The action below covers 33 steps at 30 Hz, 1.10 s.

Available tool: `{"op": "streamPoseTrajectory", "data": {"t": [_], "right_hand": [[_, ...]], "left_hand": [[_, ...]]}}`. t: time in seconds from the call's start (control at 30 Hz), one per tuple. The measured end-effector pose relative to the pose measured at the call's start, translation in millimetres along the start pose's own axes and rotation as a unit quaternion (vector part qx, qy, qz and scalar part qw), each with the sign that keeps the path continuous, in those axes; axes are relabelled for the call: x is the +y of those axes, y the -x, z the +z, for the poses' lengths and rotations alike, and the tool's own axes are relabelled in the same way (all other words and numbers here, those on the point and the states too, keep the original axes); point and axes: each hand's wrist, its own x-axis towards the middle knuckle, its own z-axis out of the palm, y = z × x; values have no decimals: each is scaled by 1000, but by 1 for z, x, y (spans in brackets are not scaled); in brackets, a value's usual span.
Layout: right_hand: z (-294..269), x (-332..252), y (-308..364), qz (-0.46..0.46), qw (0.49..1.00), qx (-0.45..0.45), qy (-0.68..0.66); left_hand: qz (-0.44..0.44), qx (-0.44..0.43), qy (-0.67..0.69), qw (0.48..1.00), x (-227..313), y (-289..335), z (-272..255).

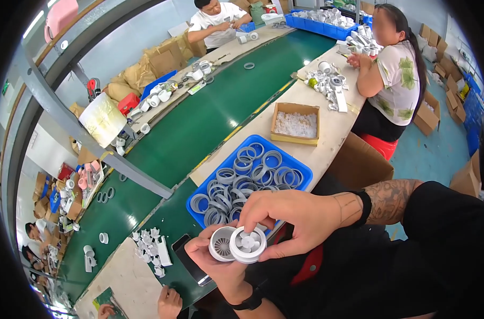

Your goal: The recorder is assembling small plastic and metal components on a factory assembly line, fitting rings onto housings and sorting small parts.

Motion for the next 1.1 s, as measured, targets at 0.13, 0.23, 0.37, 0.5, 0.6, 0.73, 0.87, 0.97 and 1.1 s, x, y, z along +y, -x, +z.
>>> {"op": "streamPoseTrajectory", "data": {"t": [0.13, 0.23, 0.37, 0.5, 0.6, 0.73, 0.87, 0.97, 1.1], "right_hand": [[7, 2, -4, -7, 1000, 0, -15], [10, 3, -10, -4, 1000, 5, 19], [8, 24, -12, 130, 990, -52, -30], [8, 32, -10, 128, 991, -32, -31], [6, 34, -8, 119, 991, -49, -20], [2, 13, -23, 212, 974, -71, -33], [19, 16, -35, -72, 990, -29, 119], [33, -12, -47, -112, 960, -58, 249], [75, -16, -75, -52, 914, -34, 401]], "left_hand": [[-34, -42, -7, 999, 6, 0, -10], [-87, -86, 7, 992, 1, 5, -20], [-80, -102, 27, 991, 1, 5, -18], [-86, -54, -92, 991, 3, 7, -11], [-35, -74, -201, 976, 15, 4, -8], [37, -95, -268, 958, 31, 4, -1], [-6, -86, -210, 974, 35, -2, 4], [77, -82, -249, 962, 37, 1, 0], [59, 9, -240, 969, 22, 7, -2]]}}
